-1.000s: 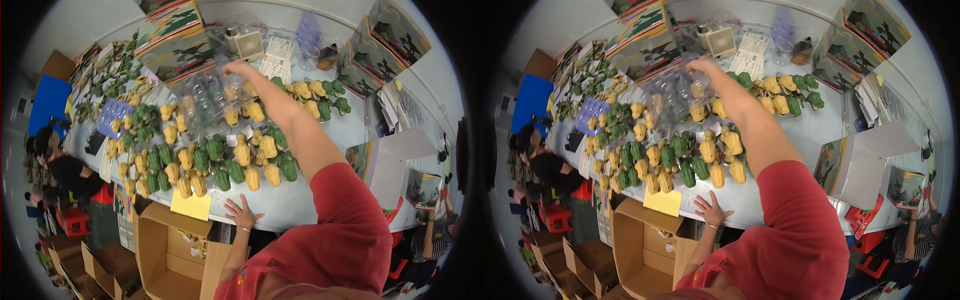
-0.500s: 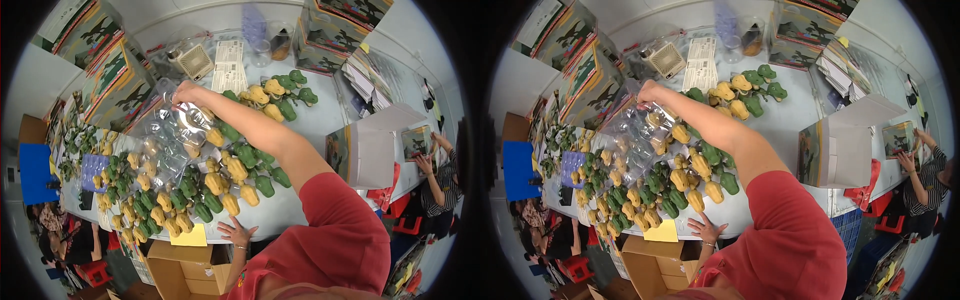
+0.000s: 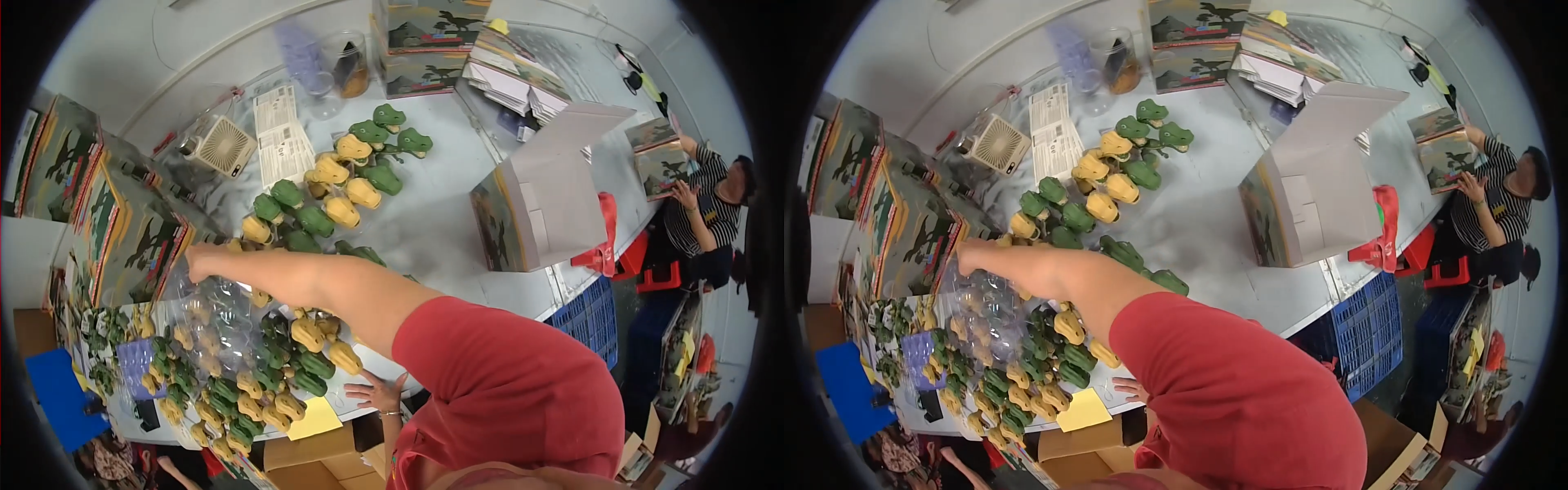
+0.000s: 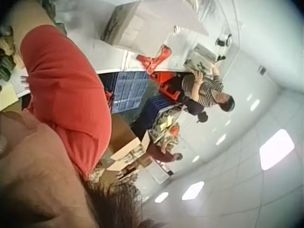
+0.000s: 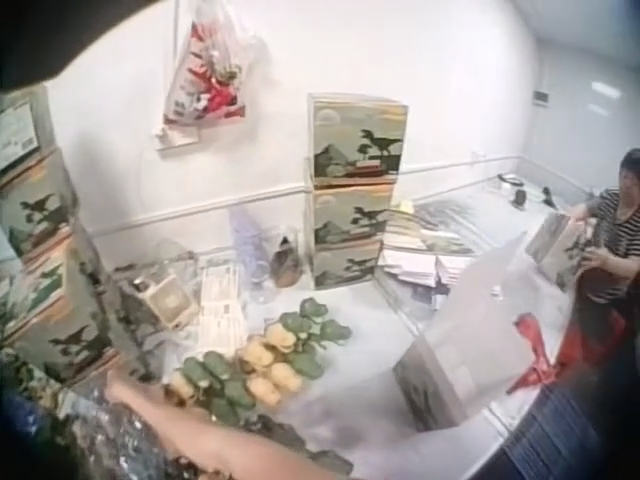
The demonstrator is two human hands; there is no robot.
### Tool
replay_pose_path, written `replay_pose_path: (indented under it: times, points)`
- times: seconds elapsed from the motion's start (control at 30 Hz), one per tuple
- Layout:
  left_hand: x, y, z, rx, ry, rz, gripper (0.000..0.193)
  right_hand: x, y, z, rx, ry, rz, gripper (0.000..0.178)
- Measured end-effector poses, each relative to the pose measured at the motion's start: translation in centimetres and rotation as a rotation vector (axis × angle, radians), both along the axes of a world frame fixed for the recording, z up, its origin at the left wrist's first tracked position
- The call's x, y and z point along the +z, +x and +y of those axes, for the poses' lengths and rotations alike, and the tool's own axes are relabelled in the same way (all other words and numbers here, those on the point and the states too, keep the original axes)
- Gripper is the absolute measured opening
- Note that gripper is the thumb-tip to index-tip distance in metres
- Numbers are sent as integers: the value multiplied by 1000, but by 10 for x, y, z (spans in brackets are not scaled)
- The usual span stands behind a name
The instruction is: Packing toy dinosaurs into display boxes at a factory workstation.
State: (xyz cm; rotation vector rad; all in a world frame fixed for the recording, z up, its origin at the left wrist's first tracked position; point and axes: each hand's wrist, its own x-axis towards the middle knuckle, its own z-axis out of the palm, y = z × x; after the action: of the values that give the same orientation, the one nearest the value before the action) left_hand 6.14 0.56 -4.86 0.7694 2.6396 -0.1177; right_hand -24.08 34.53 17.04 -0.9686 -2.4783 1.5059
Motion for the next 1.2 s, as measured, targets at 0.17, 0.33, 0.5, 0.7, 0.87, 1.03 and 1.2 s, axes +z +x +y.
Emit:
replay_pose_path:
  times: [0.17, 0.33, 0.5, 0.7, 0.87, 1.03, 1.2]
  points:
    - [-11, 1, 11, -59, 0, 2, 136, 10, 17, 37, -36, -89, 59, 28]
    - [6, -2, 1, -52, -44, -72, 137, 68, 84, 47, 53, -80, 258, 29]
    - [25, 4, 13, 24, -95, -148, 134, 207, 289, 94, -10, -357, 572, 56]
    - [35, 1, 27, 43, -140, -211, 125, 313, 560, 160, -313, -112, 1028, 61]
    - [33, 21, 11, 71, 239, -13, 95, 296, 747, 217, -956, 30, 1280, 58]
    - [43, 89, 37, -89, 458, 58, 55, 148, 850, 323, -1319, -111, 1401, 35]
    - [61, 144, 119, -287, 584, -67, 42, -19, 849, 408, -1674, -293, 1250, 28]
